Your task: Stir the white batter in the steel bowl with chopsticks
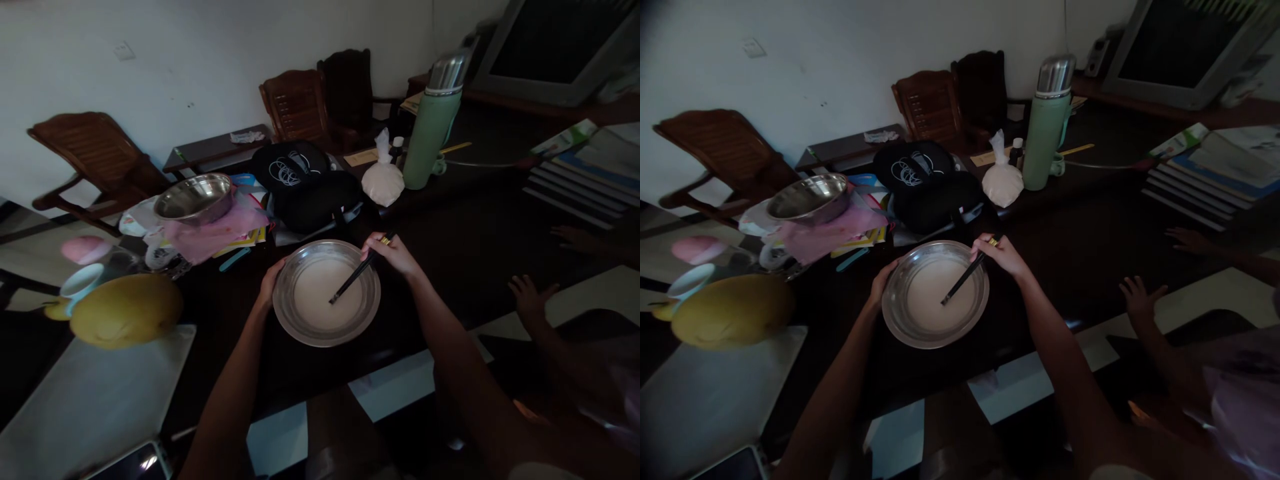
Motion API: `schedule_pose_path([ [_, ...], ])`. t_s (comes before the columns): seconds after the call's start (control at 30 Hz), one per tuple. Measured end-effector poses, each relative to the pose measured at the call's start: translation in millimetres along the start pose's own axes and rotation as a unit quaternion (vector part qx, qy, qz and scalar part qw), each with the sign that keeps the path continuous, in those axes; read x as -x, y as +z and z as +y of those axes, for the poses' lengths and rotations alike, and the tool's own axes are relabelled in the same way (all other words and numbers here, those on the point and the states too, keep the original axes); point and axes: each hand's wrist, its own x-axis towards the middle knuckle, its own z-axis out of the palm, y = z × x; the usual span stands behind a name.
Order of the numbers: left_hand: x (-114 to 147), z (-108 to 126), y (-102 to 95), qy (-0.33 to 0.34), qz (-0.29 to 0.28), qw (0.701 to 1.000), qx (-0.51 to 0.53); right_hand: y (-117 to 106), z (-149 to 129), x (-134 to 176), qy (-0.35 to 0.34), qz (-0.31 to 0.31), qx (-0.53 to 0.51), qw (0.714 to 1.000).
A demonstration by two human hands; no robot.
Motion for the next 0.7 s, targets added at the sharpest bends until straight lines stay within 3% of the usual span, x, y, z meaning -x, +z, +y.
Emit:
schedule_pose_path([
  [0.07, 0.5, -0.1, 0.3, -0.004, -0.002, 1.0, 0.008, 0.7, 0.0, -0.3, -0.015, -0.01, 0.016, 1.0],
  [0.23, 2.7, 1.5, 2.4, -0.019, 0.003, 1.0, 0.022, -6.1, 2.0, -0.8, -0.026, 0.064, 0.021, 0.997],
  [0.4, 3.3, 2.4, 3.1, -0.028, 0.013, 0.999, 0.03, -1.9, 0.3, -0.1, -0.016, -0.01, 0.014, 1.0],
  [0.57, 2.4, 1.3, 2.4, -0.017, 0.004, 1.0, 0.02, -2.9, -0.7, -0.4, -0.017, 0.056, 0.022, 0.998],
  [0.7, 1.2, 0.5, 1.3, -0.004, -0.004, 1.0, 0.008, -1.5, 0.2, -0.7, -0.008, 0.004, 0.027, 1.0],
])
